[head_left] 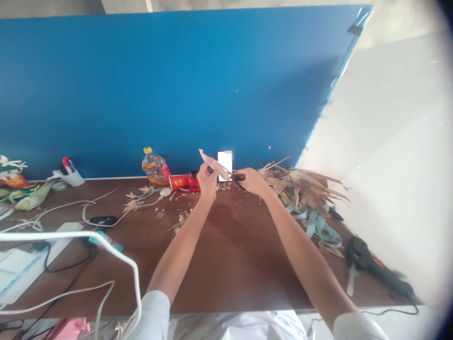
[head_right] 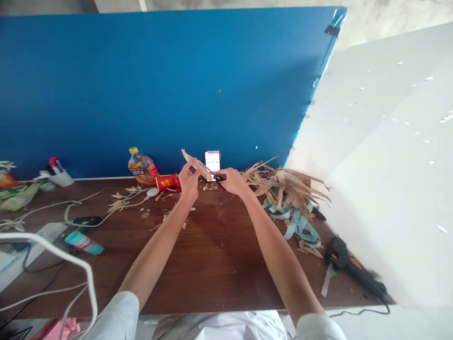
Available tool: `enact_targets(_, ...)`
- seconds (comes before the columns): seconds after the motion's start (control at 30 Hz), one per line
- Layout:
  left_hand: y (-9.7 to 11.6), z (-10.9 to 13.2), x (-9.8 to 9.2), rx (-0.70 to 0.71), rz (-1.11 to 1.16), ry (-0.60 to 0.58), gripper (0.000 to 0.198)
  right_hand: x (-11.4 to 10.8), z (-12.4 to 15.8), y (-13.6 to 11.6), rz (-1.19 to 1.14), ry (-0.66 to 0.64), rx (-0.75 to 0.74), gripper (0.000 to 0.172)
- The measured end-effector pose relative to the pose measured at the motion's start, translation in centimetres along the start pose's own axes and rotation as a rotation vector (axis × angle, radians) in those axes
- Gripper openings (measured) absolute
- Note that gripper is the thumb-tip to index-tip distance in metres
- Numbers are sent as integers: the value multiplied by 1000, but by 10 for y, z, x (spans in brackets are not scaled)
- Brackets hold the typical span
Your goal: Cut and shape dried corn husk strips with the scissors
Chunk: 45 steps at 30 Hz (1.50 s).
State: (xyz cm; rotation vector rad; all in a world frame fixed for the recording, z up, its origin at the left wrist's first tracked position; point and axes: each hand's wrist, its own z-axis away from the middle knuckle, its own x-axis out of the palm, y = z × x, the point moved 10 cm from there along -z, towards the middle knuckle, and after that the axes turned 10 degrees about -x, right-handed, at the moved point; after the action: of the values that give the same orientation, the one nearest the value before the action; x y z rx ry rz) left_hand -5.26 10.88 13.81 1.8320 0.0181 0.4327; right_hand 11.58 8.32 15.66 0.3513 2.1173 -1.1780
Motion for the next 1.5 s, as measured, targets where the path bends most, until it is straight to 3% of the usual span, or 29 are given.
enact_targets(0.33,5,-1,11,107,62,-130,60,6,-1,2,-218,19,-22,23)
enact_targets(0.63,9,2,11,117,20,-123,67,8,-1,4,-285,35,9,18)
enact_targets(1.17,8,10,27,59,-6,-252,72,2,0,2,-233,52,23,20)
enact_targets(1.37,11,9,27,76,-29,-241,74,2,0,5,-188,35,33,30)
enact_targets(1.5,13,9,28,84,-54,-260,76,4,0,6,-203,21,29,28)
